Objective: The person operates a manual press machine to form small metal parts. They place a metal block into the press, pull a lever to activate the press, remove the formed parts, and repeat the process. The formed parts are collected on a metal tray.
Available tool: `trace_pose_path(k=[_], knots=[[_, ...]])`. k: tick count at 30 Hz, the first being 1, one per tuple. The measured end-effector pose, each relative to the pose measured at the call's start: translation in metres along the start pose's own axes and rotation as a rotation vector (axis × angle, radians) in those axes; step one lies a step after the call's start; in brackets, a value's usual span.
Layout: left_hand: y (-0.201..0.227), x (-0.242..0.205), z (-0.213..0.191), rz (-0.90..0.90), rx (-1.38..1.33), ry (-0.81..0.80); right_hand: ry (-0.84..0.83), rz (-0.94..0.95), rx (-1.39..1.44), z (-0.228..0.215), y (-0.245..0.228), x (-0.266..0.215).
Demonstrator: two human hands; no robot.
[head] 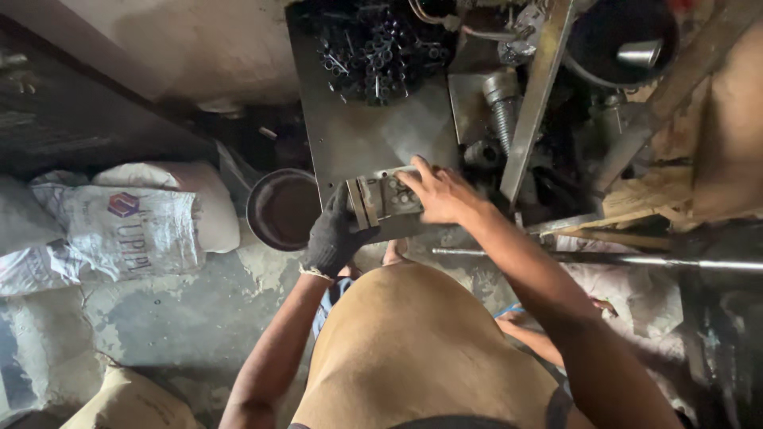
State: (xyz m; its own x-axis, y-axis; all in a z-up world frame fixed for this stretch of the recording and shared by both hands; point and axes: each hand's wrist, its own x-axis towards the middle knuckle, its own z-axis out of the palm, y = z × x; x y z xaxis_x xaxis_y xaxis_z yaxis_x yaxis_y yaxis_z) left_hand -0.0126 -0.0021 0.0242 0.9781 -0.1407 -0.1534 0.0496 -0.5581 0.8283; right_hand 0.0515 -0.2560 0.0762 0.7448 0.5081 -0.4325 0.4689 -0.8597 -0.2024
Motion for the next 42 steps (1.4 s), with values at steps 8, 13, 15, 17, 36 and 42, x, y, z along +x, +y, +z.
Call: trace_pose_path(k=[8, 13, 15, 17, 36, 42], knots=[[0.005, 0.024, -0.018, 0.071, 0.021, -0.174, 0.298, -0.132, 0.376, 0.01, -0.023, -0.008], [0.003, 0.037, -0.005, 0.2, 0.067, -0.233, 0.48, -0.167, 0.912, 0.045, -0.009, -0.012], [0.001, 0.034, 0.003, 0.331, 0.066, -0.187, 0.291, 0.062, 1.507, 0.063, -0.006, -0.02], [0.0, 0.026, 0.012, 0.406, 0.013, -0.107, 0.346, 0.007, 1.595, 0.074, -0.001, -0.033], [0.102, 0.172, 0.166, -0.018, -0.073, 0.509, 0.954, 0.41, 0.45, 0.022, 0.086, -0.144], [0.127, 0.209, 0.158, -0.102, 0.178, 0.409, 0.946, 0.451, 0.372, 0.014, 0.086, -0.144]])
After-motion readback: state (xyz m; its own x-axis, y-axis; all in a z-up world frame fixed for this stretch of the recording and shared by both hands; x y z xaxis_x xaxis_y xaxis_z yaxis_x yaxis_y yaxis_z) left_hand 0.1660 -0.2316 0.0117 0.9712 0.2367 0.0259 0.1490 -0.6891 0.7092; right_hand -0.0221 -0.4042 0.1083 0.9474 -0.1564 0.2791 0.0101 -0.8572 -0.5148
